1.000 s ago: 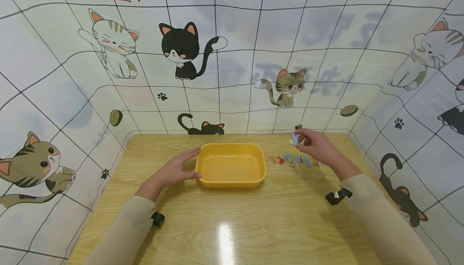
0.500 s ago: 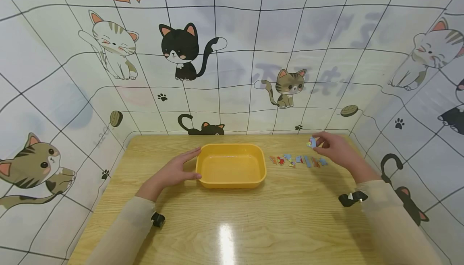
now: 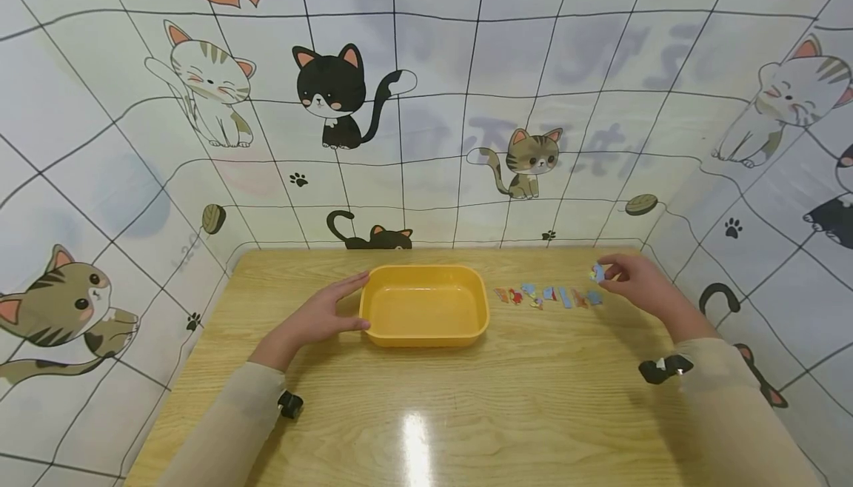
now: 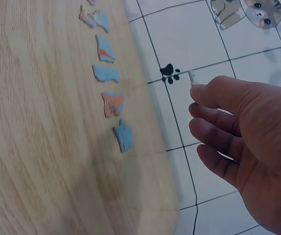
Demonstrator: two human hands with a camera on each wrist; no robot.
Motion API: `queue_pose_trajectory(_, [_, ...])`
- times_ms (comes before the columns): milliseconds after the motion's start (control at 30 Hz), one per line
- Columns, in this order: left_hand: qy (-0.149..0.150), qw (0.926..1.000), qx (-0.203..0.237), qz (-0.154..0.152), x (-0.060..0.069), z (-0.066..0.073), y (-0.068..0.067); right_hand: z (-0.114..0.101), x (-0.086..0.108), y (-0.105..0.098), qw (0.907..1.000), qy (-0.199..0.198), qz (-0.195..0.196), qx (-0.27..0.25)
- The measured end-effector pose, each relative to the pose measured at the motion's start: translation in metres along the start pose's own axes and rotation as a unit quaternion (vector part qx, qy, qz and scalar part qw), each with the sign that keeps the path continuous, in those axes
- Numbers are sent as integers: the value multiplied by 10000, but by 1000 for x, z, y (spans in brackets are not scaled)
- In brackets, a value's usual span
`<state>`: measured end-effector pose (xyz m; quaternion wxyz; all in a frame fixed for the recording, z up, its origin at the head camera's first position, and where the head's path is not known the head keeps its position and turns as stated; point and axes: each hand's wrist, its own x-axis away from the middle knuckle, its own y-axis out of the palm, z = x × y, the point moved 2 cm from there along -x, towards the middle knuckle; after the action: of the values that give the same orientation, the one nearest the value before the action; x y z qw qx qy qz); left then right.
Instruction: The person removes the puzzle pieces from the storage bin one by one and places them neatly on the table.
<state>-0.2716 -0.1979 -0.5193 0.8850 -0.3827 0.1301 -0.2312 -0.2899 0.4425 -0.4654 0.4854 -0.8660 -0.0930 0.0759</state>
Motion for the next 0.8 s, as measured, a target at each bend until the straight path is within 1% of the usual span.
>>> queue_pose_trajectory(267, [13, 10000, -39, 35, 1, 1, 0, 19, 7, 1, 9997, 218, -97, -86])
queue_pose_trajectory(433, [35, 10000, -36, 44, 1, 2, -1, 31, 11, 2, 9995, 252, -187, -102])
queue_pose_trajectory(700, [28, 10000, -2, 36, 1, 1, 0, 48, 14, 5, 9983, 317, -480, -138])
queue_pose_trajectory(800, [18, 10000, 41, 37, 0, 0, 0, 52, 15, 7, 9973, 408, -600, -125])
